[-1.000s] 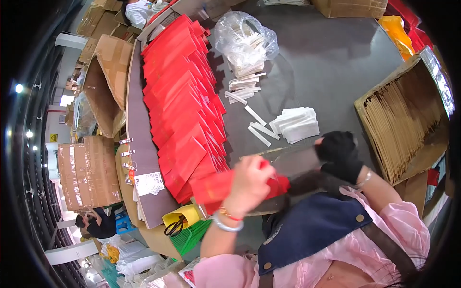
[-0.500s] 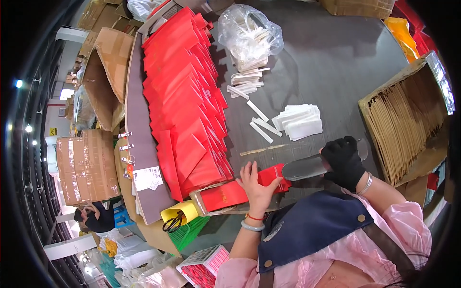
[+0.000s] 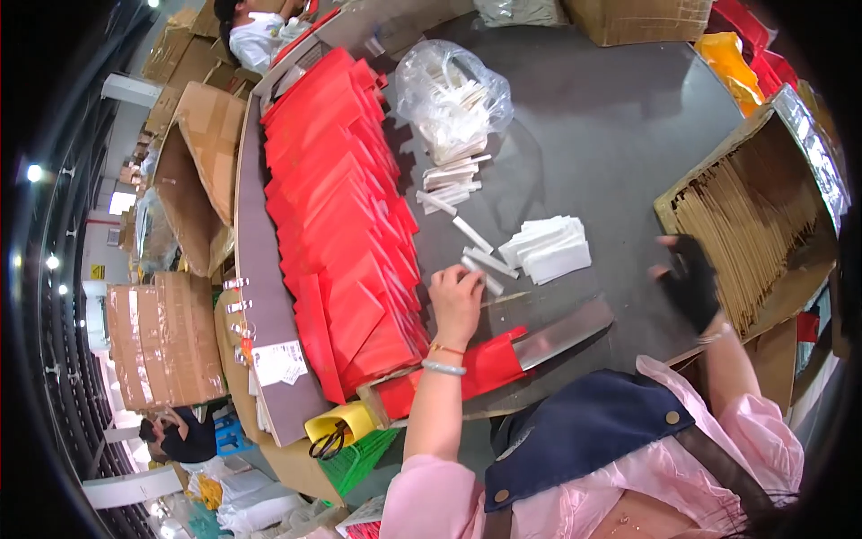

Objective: Packaging bundles of incense sticks by wrapping them in paper and sliding them into red sleeves using a guide tool.

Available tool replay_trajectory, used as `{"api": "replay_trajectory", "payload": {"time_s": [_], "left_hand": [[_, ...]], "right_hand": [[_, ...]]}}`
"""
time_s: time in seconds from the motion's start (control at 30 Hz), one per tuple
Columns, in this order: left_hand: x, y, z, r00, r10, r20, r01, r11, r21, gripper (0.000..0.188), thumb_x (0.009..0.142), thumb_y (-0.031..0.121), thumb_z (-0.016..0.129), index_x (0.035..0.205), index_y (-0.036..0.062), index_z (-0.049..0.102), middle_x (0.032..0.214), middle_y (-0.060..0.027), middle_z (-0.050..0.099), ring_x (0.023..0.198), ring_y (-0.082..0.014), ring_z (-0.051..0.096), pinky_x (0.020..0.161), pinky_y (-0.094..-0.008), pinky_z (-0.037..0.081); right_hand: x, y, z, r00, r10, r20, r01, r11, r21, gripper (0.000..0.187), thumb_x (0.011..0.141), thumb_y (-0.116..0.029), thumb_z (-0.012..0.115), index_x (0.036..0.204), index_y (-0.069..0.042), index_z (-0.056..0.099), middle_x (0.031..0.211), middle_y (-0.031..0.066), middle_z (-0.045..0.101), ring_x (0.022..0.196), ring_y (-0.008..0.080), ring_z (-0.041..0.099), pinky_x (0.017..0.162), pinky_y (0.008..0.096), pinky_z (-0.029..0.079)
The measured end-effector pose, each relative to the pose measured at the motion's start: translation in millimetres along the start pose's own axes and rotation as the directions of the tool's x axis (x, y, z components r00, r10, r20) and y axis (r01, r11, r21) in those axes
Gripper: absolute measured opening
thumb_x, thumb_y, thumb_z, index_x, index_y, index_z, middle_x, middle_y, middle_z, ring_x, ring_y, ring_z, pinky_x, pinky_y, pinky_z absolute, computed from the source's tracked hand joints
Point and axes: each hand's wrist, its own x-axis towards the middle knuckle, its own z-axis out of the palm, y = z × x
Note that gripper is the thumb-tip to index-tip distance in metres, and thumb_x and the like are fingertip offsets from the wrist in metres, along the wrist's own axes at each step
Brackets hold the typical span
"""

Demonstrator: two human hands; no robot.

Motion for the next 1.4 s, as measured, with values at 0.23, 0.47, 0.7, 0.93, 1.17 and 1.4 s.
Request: {"api": "replay_trajectory", "payload": {"time_s": [0.23,0.47,0.7,0.93,1.17,1.4], "left_hand": [[16,-8,1,0.984,0.087,0.155,-0.044,0.964,-0.262,0.012,0.075,0.009,0.074,0.079,0.0081,0.063,0.083,-0.0075,0.060,0.081,-0.0307,0.057,0.072,-0.0396,0.046],[25,43,1,0.987,0.097,0.127,-0.053,0.950,-0.308,0.014,0.074,0.010,0.072,0.082,0.0084,0.061,0.081,-0.0079,0.059,0.082,-0.0310,0.057,0.072,-0.0433,0.045],[43,86,37,0.989,0.144,-0.021,-0.145,0.965,-0.218,0.036,0.068,0.010,0.077,0.100,0.0111,0.060,0.098,-0.0060,0.057,0.094,-0.0291,0.056,0.078,-0.0413,0.045],[32,83,33,0.993,0.109,-0.035,-0.115,0.962,-0.246,0.031,0.070,0.011,0.078,0.095,0.0095,0.061,0.094,-0.0069,0.060,0.089,-0.0312,0.058,0.080,-0.0429,0.045],[-3,111,-20,0.842,-0.136,0.522,0.405,0.799,-0.444,0.029,0.071,0.020,0.081,0.090,0.0042,0.067,0.080,-0.0069,0.068,0.076,-0.0185,0.063,0.073,-0.0319,0.050],[-69,100,-45,0.968,-0.156,0.198,0.191,0.965,-0.177,0.054,0.060,0.025,0.087,0.108,0.0083,0.067,0.111,-0.0088,0.059,0.105,-0.0309,0.051,0.096,-0.0426,0.039]], "right_hand": [[-59,165,-107,0.913,0.330,-0.240,-0.398,0.849,-0.348,0.033,0.085,-0.017,0.066,0.113,0.000,0.062,0.107,0.0151,0.064,0.102,0.0310,0.062,0.089,0.0372,0.048],[-49,141,-102,0.927,0.352,-0.129,-0.372,0.825,-0.424,0.015,0.083,-0.010,0.056,0.093,0.001,0.054,0.097,0.0211,0.059,0.098,0.0395,0.056,0.083,0.0435,0.045],[-50,145,-93,0.882,0.380,-0.278,-0.462,0.811,-0.359,0.016,0.089,-0.009,0.052,0.099,0.003,0.055,0.100,0.0206,0.060,0.099,0.0395,0.055,0.087,0.0437,0.043],[-30,30,-77,0.903,0.244,-0.354,-0.125,0.937,0.328,0.022,0.101,-0.012,0.047,0.117,-0.002,0.058,0.101,0.0071,0.060,0.095,0.0186,0.058,0.086,0.0299,0.045],[-35,18,42,0.998,0.050,-0.024,-0.034,0.888,0.459,0.018,0.095,-0.005,0.055,0.111,-0.004,0.061,0.091,0.0079,0.061,0.085,0.0207,0.060,0.078,0.0328,0.048],[-15,-7,39,0.782,-0.289,0.552,0.395,0.915,-0.079,0.025,0.079,-0.018,0.070,0.104,-0.019,0.069,0.081,0.0110,0.063,0.075,0.0327,0.062,0.064,0.0414,0.050]]}}
